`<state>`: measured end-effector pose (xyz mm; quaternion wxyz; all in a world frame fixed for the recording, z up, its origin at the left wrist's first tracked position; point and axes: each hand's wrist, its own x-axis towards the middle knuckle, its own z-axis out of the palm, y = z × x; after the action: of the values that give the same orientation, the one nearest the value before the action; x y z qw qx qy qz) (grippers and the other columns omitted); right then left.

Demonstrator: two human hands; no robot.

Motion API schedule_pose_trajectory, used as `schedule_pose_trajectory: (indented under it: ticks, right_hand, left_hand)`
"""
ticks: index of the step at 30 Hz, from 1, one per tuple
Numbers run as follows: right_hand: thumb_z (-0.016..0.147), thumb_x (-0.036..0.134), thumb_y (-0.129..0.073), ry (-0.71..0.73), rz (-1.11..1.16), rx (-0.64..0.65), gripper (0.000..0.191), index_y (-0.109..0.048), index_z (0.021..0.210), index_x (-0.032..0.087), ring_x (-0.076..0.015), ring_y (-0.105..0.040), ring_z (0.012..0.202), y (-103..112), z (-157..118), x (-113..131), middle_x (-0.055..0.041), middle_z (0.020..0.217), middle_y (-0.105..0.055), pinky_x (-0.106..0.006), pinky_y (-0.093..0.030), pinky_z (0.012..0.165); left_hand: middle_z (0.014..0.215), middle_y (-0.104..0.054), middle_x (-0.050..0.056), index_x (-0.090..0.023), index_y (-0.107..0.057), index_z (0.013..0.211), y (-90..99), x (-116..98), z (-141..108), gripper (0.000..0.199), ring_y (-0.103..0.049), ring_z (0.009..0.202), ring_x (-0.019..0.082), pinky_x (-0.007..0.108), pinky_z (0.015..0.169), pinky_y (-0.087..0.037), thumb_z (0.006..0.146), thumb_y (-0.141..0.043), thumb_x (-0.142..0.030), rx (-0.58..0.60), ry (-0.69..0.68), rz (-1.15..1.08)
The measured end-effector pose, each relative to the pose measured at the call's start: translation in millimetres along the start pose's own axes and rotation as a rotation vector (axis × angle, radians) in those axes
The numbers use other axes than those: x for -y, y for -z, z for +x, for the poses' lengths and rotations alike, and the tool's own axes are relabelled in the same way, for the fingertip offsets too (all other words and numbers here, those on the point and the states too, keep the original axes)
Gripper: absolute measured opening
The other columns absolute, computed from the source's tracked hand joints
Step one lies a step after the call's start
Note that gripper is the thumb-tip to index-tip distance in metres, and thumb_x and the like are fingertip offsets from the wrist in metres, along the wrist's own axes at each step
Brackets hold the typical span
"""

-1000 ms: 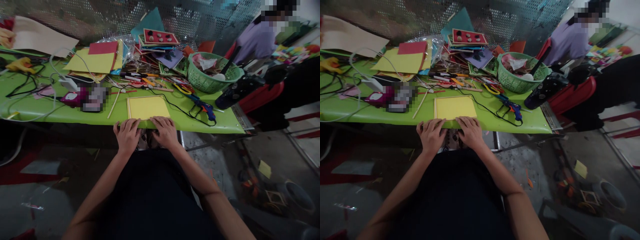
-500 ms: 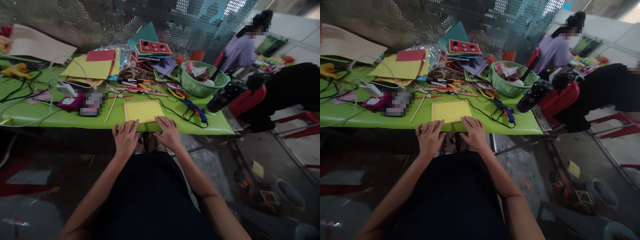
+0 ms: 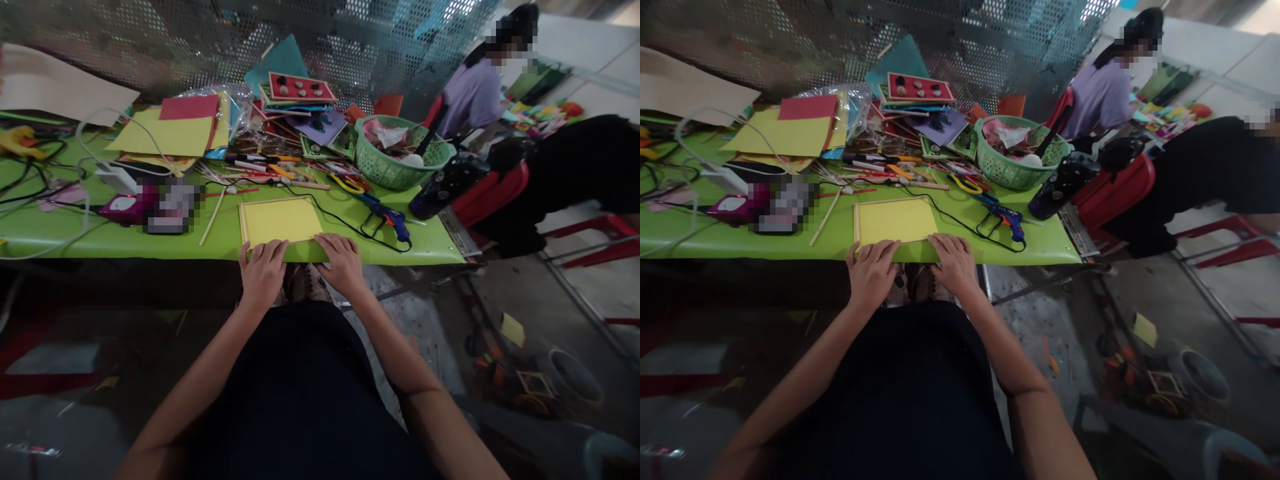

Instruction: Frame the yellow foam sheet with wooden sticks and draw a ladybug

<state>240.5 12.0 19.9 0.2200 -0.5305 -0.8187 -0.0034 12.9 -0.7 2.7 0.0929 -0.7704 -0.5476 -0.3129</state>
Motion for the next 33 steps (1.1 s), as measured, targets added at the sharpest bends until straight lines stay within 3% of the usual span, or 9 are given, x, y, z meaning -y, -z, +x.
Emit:
schedule_pose_trajectory:
  ticks: [9, 15, 21, 33]
  right_hand:
    - [0.092, 0.029, -0.069, 0.005, 0.008, -0.046, 0.070, -0.050, 0.159, 0.022, -0.0333, -0.051, 0.146, -1.0, -1.2, 4.2, -0.0115, 0.159, -0.060, -0.052, -0.035, 0.122]
    - [0.096, 0.035, -0.068, 0.115, 0.044, 0.020, 0.071, -0.046, 0.163, 0.024, -0.0325, -0.047, 0.150, -4.6, 12.3, 37.7, -0.0094, 0.166, -0.052, -0.051, -0.033, 0.126]
    - [0.095, 0.027, -0.064, 0.206, 0.074, 0.069, 0.067, -0.049, 0.161, 0.024, -0.0303, -0.048, 0.148, -18.3, 28.8, 67.0, -0.0094, 0.161, -0.057, -0.048, -0.034, 0.125]
    - [0.097, 0.024, -0.062, 0.216, 0.100, 0.060, 0.059, -0.055, 0.156, 0.022, -0.0303, -0.054, 0.142, -32.4, 31.0, 72.0, -0.0105, 0.152, -0.065, -0.047, -0.037, 0.121]
  left_hand:
    - [0.138, -0.073, 0.009, -0.027, -0.061, 0.149, 12.5, 6.6, -10.5, 0.050, -0.064, 0.129, 0.032, 0.052, 0.122, -0.033, 0.099, -0.065, -0.021, -0.060, 0.000, -0.001]
    - [0.138, -0.072, 0.011, -0.027, -0.058, 0.150, 25.8, 34.4, -26.5, 0.054, -0.063, 0.130, 0.034, 0.056, 0.119, -0.035, 0.098, -0.069, -0.026, -0.101, 0.089, 0.085]
    - [0.134, -0.075, 0.010, -0.027, -0.064, 0.145, 23.6, 38.1, -26.3, 0.046, -0.064, 0.126, 0.032, 0.054, 0.119, -0.034, 0.099, -0.065, -0.022, -0.112, 0.127, 0.050]
    - [0.132, -0.077, 0.007, -0.025, -0.071, 0.134, 21.7, 40.6, -24.4, 0.034, -0.066, 0.123, 0.030, 0.053, 0.120, -0.029, 0.101, -0.062, -0.021, -0.082, 0.106, 0.083]
